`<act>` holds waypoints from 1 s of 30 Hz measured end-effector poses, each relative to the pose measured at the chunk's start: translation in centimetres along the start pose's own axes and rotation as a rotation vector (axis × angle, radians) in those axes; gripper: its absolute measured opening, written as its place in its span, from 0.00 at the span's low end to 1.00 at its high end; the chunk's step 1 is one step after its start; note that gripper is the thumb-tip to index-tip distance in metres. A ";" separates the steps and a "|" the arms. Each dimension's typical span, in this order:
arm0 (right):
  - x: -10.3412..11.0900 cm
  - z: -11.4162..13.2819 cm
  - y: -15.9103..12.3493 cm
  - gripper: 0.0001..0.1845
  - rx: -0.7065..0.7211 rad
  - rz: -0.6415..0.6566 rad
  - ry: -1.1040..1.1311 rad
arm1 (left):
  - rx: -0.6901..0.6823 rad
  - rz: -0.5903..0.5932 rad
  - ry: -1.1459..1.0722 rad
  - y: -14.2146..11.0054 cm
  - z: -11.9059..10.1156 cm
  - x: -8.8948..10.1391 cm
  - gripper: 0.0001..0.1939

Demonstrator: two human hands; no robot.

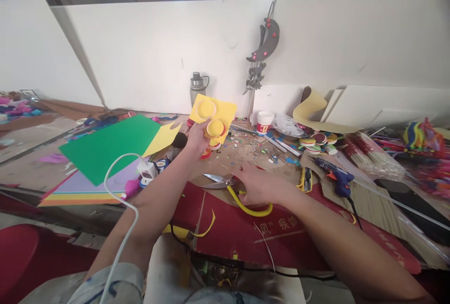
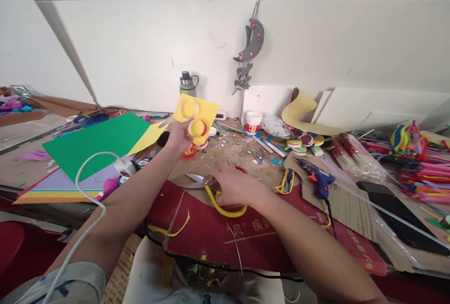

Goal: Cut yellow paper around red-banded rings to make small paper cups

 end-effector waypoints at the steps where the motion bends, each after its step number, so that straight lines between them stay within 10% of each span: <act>1: 0.2 -0.1 0.1 0.35 -0.003 -0.002 -0.001 | -0.011 -0.008 -0.009 0.2 -0.3 0.3 0.11; 11: 0.3 -1.4 1.1 0.20 0.083 -0.044 0.028 | -0.086 -0.009 -0.078 0.9 -1.7 1.1 0.09; 21: 3.9 -8.9 1.2 0.20 -0.012 -0.888 0.960 | -0.070 -0.119 -0.164 -0.8 -1.5 0.4 0.08; 30: 3.6 -9.3 1.2 0.30 0.027 -1.017 1.382 | 0.123 0.063 -0.106 -5.2 4.9 -3.3 0.19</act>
Point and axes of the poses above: each hand's wrist, its own y-axis towards the middle knuckle, its own x-axis out of the back of the hand, z = x × y, the point moved 9 cm from there along y, towards the middle knuckle
